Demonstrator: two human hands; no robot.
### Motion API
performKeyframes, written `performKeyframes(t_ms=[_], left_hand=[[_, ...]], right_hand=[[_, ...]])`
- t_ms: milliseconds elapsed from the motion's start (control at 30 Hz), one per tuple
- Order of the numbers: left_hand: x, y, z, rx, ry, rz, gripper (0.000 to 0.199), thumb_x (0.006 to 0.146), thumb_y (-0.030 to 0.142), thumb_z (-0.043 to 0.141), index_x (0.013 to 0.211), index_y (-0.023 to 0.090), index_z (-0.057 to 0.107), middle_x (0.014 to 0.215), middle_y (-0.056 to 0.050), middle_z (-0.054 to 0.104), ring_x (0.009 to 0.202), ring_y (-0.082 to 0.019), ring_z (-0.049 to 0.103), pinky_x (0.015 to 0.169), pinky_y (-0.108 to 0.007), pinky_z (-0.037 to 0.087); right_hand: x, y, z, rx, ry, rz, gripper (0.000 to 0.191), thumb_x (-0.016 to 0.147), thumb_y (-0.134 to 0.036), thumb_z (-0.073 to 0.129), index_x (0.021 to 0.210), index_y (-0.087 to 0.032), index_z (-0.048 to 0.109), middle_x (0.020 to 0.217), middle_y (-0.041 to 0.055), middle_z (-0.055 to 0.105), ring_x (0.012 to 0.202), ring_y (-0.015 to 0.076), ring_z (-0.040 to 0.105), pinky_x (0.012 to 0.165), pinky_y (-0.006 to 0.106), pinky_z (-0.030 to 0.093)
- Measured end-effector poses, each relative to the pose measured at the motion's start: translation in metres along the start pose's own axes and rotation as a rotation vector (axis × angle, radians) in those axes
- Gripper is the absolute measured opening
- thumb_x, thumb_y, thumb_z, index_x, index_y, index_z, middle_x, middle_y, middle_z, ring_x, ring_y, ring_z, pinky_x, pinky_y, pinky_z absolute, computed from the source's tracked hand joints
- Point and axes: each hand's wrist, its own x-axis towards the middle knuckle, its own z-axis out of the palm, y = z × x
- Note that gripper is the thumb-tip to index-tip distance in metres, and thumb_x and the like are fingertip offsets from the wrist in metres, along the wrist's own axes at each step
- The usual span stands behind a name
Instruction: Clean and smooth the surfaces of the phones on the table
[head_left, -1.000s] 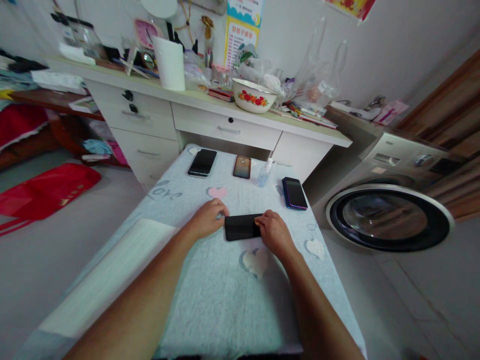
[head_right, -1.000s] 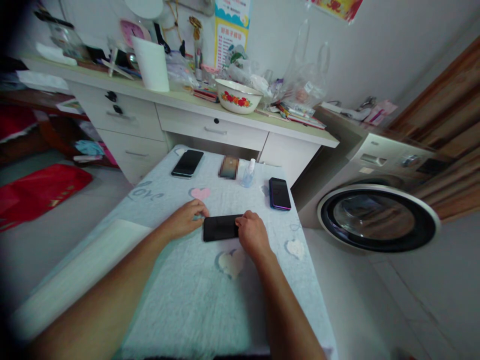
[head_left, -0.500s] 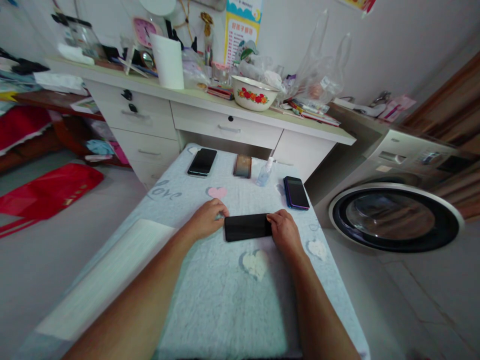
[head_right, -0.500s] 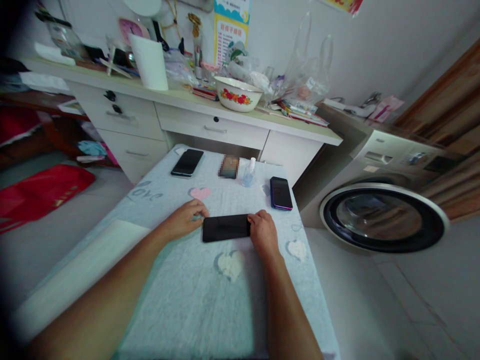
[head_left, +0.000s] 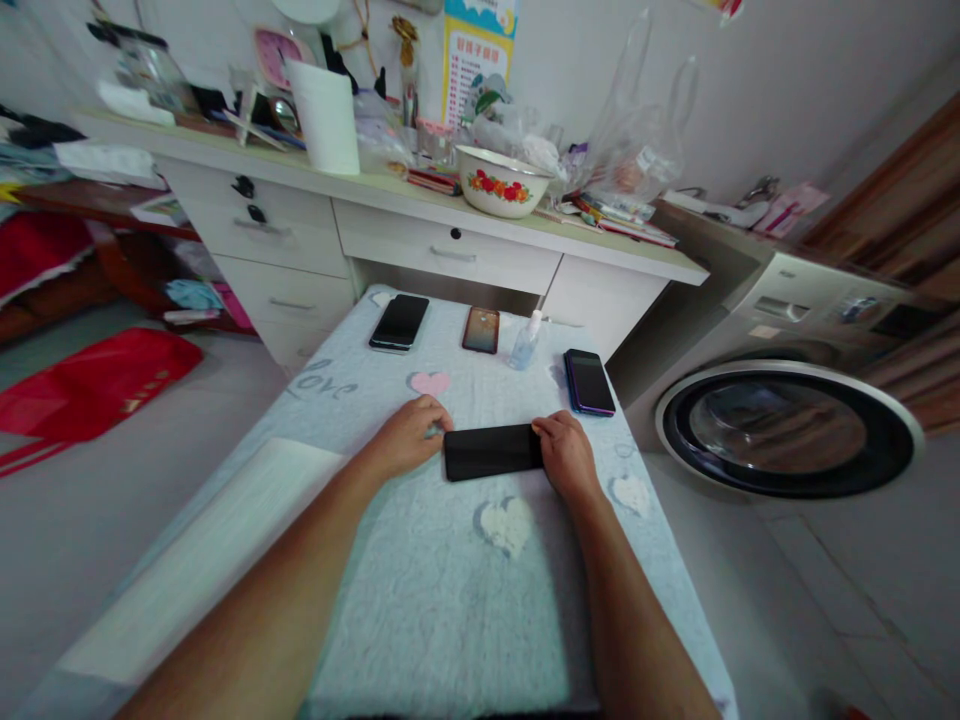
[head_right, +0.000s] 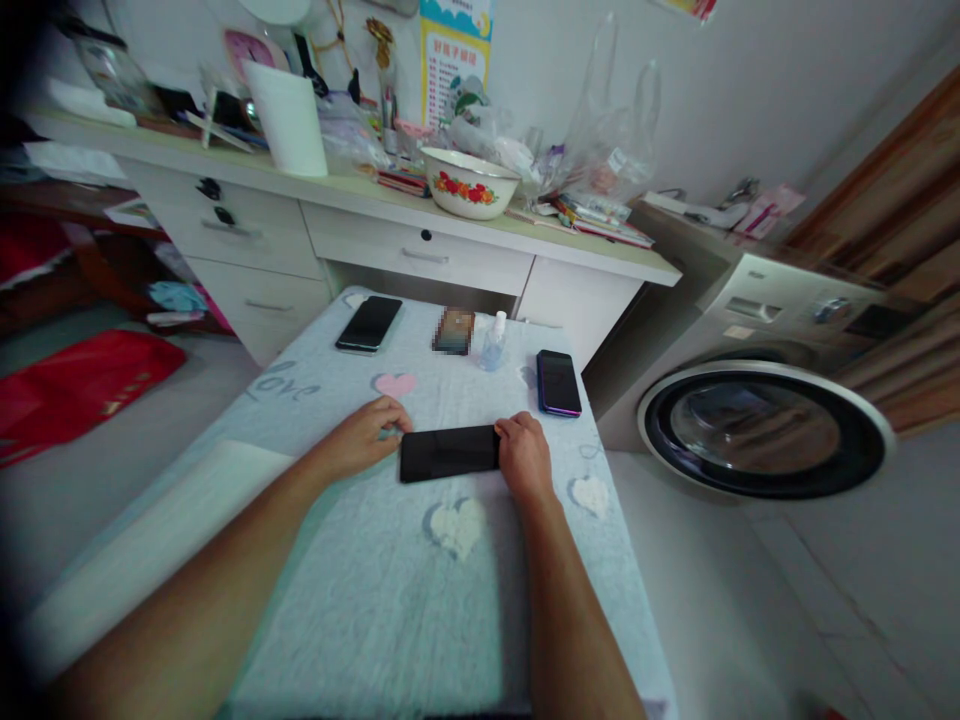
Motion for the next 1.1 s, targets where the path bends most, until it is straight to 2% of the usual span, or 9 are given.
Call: performKeyframes(t_ms=[633,867,1100], left_hand=[[0.000,0.001,-0.001,0.007,-0.001,-0.001,0.018,0.071,0.009,0.053,0.080,0.017,0.066,0.090,-0.004,0.058,0.089,-0.017,0.057,0.083,-0.030,0.048],[0.000,-0.003,0.002,0.016,-0.007,0.005,0.019,0.072,0.009,0.051,0.081,0.017,0.065,0.092,-0.004,0.057,0.090,-0.017,0.056,0.084,-0.030,0.048],[0.000,0.002,-0.001,0.016,-0.018,-0.011,0.018,0.071,0.009,0.052,0.080,0.017,0.065,0.091,-0.004,0.057,0.091,-0.017,0.056,0.083,-0.030,0.048]], right_hand=[[-0.014,0.005,-0.024,-0.033,-0.167,0.032,0.022,0.078,-0.008,0.050,0.085,-0.017,0.069,0.086,0.0038,0.063,0.084,0.0150,0.056,0.080,0.024,0.038],[-0.017,0.003,-0.030,-0.018,-0.205,0.046,0.022,0.075,-0.007,0.050,0.085,-0.016,0.068,0.087,0.0042,0.064,0.082,0.0150,0.057,0.077,0.023,0.037],[-0.017,0.000,-0.028,-0.033,-0.193,0.037,0.022,0.079,-0.007,0.049,0.082,-0.017,0.068,0.084,0.0034,0.061,0.080,0.0142,0.055,0.076,0.023,0.036]])
